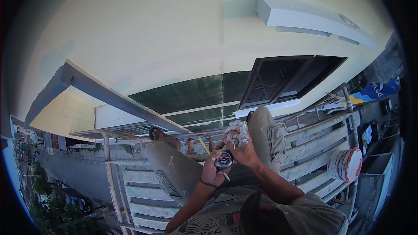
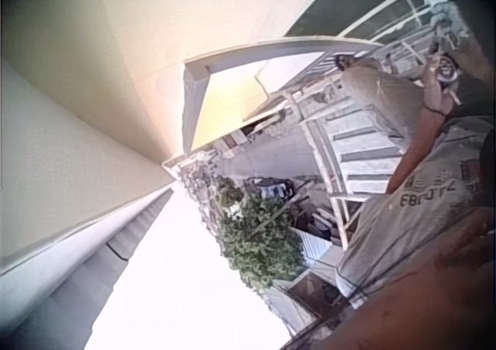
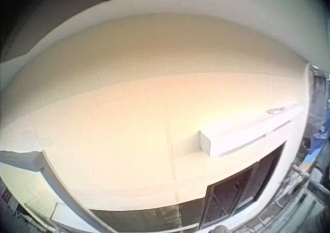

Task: Measure and fit structural components or cladding to a building exterior while on scaffolding.

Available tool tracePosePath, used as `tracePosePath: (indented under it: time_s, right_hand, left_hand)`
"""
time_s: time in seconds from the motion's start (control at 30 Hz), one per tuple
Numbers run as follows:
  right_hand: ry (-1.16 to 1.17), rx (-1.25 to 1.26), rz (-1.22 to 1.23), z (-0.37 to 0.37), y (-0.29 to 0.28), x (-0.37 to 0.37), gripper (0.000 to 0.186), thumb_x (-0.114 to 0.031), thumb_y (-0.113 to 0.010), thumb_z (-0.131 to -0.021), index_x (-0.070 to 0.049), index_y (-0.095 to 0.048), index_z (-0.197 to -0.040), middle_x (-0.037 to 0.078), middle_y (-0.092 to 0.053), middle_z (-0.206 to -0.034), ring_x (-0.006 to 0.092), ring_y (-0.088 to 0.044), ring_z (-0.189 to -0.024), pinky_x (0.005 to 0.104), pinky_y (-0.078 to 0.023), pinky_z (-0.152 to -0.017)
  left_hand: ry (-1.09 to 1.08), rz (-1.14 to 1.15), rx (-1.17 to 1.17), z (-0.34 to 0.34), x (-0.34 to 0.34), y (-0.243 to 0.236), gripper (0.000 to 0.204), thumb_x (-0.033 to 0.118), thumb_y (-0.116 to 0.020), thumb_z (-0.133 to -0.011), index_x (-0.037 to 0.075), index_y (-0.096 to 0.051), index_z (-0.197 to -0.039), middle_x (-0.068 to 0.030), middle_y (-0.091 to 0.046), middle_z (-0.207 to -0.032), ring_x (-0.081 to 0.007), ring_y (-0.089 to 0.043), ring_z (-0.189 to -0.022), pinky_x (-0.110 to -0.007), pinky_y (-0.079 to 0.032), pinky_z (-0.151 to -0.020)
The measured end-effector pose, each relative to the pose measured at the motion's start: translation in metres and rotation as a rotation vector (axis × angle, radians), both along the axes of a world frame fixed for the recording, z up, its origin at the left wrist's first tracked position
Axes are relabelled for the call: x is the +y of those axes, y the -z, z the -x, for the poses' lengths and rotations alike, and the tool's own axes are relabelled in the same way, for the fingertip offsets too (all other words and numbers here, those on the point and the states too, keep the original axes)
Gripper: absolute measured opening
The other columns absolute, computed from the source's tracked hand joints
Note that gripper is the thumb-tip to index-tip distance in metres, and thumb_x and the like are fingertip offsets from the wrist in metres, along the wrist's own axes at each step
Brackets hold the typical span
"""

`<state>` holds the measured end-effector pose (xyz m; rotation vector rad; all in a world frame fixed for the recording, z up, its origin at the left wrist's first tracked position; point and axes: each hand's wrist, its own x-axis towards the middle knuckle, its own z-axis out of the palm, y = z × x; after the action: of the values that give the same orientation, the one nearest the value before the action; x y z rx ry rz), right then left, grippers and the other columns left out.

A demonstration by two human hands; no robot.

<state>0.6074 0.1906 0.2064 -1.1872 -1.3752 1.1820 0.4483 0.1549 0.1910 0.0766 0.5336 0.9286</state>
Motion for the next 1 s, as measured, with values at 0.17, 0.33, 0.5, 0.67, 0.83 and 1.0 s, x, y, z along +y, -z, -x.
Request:
tracePosePath:
  time_s: [0.17, 0.33, 0.5, 0.67, 0.83, 1.0]
  right_hand:
    - [-0.068, 0.164, 0.136, 0.004, 0.015, -0.02, 0.051, 0.004, -0.055, -0.095, -0.002, -0.035, -0.141, 0.012, -0.063, -0.114, 0.0147, -0.062, -0.102, 0.0286, -0.054, -0.084]
    - [-0.414, 0.025, 0.116, -0.037, -0.012, -0.007, 0.055, 0.002, -0.069, -0.091, -0.002, -0.045, -0.14, 0.01, -0.06, -0.127, 0.0145, -0.059, -0.114, 0.0297, -0.053, -0.089]
    - [-0.666, 0.105, 0.368, -0.087, -0.037, -0.001, 0.045, -0.006, -0.079, -0.087, 0.001, -0.064, -0.129, 0.01, -0.074, -0.111, 0.0136, -0.067, -0.098, 0.0305, -0.054, -0.087]
    - [-0.602, 0.048, 0.386, -0.078, -0.075, -0.006, 0.035, -0.015, -0.086, -0.083, -0.002, -0.074, -0.114, 0.008, -0.077, -0.101, 0.013, -0.069, -0.089, 0.0307, -0.054, -0.081]
    - [-0.752, 0.157, 0.115, -0.097, -0.094, -0.022, 0.038, -0.007, -0.081, -0.086, -0.003, -0.071, -0.123, 0.01, -0.077, -0.108, 0.0154, -0.07, -0.097, 0.0303, -0.054, -0.086]
    - [-0.643, 0.313, 0.28, -0.11, -0.1, -0.036, 0.029, 0.005, -0.078, -0.08, 0.009, -0.071, -0.108, 0.023, -0.075, -0.105, 0.0268, -0.074, -0.097, 0.035, -0.057, -0.088]
  left_hand:
    - [-0.16, 0.128, 0.121, -0.001, 0.002, -0.009, 0.041, 0.025, -0.055, -0.097, 0.004, -0.051, -0.132, -0.0067, -0.065, -0.112, -0.0189, -0.069, -0.081, -0.02, -0.036, -0.044]
    - [0.062, -0.008, 0.152, 0.034, 0.002, 0.002, 0.029, 0.022, -0.059, -0.092, -0.001, -0.063, -0.11, -0.0164, -0.069, -0.086, -0.0195, -0.067, -0.066, -0.025, -0.051, -0.052]
    - [0.317, -0.041, 0.28, 0.051, -0.022, -0.006, 0.043, 0.019, -0.066, -0.087, -0.009, -0.059, -0.12, -0.0189, -0.069, -0.096, -0.0272, -0.071, -0.085, -0.037, -0.061, -0.072]
    - [0.389, -0.013, 0.157, 0.067, -0.022, -0.009, 0.05, 0.021, -0.071, -0.086, -0.007, -0.059, -0.125, -0.0203, -0.068, -0.106, -0.0271, -0.072, -0.094, -0.036, -0.062, -0.076]
    - [0.509, -0.306, 0.302, 0.068, -0.009, -0.011, 0.047, 0.027, -0.068, -0.089, -0.002, -0.061, -0.125, -0.02, -0.068, -0.108, -0.0298, -0.069, -0.095, -0.04, -0.057, -0.084]
    - [0.497, -1.265, 0.82, 0.08, -0.023, 0.08, 0.054, 0.046, -0.061, -0.097, 0.009, -0.061, -0.136, -0.02, -0.062, -0.136, -0.0366, -0.057, -0.129, -0.047, -0.037, -0.118]
